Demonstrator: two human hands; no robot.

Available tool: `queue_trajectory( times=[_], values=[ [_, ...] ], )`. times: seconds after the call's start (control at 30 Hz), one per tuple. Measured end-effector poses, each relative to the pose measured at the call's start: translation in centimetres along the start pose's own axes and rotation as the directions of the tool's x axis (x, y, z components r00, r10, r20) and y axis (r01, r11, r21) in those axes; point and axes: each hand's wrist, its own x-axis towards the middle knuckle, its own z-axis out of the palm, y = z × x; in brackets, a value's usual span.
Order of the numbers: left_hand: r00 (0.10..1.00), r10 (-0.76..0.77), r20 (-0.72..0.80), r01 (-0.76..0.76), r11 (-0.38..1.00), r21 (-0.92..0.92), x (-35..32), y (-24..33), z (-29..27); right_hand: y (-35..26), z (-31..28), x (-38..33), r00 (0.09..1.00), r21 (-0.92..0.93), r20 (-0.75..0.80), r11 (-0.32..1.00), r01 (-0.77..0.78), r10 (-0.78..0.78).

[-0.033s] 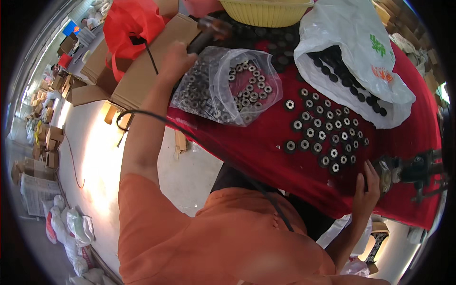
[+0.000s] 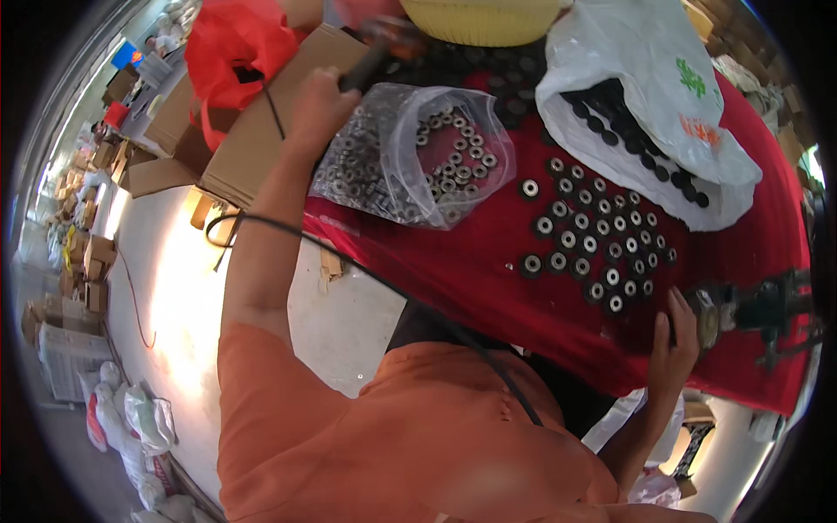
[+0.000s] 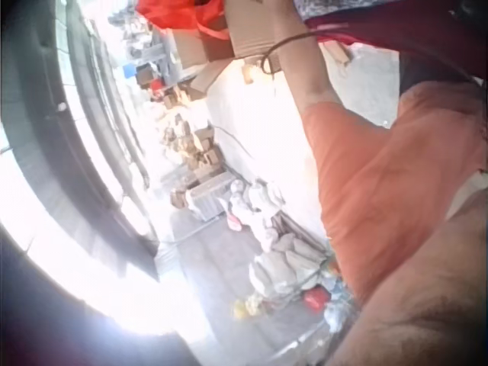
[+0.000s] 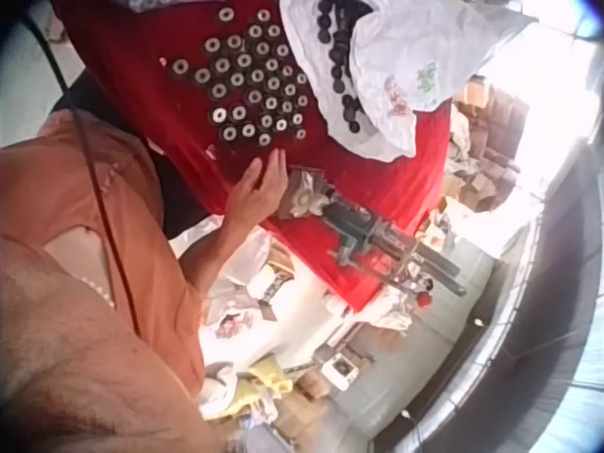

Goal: The person takes metal bearings from a bag, places them into circular discs on the table by hand, and taps the bearings firmly into place using a mallet.

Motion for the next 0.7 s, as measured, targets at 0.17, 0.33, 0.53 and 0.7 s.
queue_trajectory(
  times=[0.17, 0.33, 0.53, 0.7],
  values=[
    [0.979, -0.201, 0.014, 0.166, 0.765, -0.622, -1.6, 13.3, -6.0, -5.7, 1.5, 3.5, 1.000, 0.357, -0.012, 0.934, 0.007, -0.003],
    [0.934, 0.342, -0.108, -0.294, 0.556, -0.778, -9.0, 22.6, -4.4, -12.2, 4.9, 7.0, 0.976, 0.721, -0.105, 0.661, 0.205, -0.189],
    [0.924, 0.361, -0.128, -0.239, 0.283, -0.929, -15.2, 28.0, -2.1, -12.0, 4.9, 4.7, 0.983, 0.917, -0.046, 0.398, -0.028, 0.177],
    [0.956, 0.290, -0.052, -0.220, 0.585, -0.781, -16.4, 23.6, -1.1, -8.3, 0.2, 2.6, 0.989, 0.757, -0.068, 0.653, -0.035, 0.132]
  ],
)
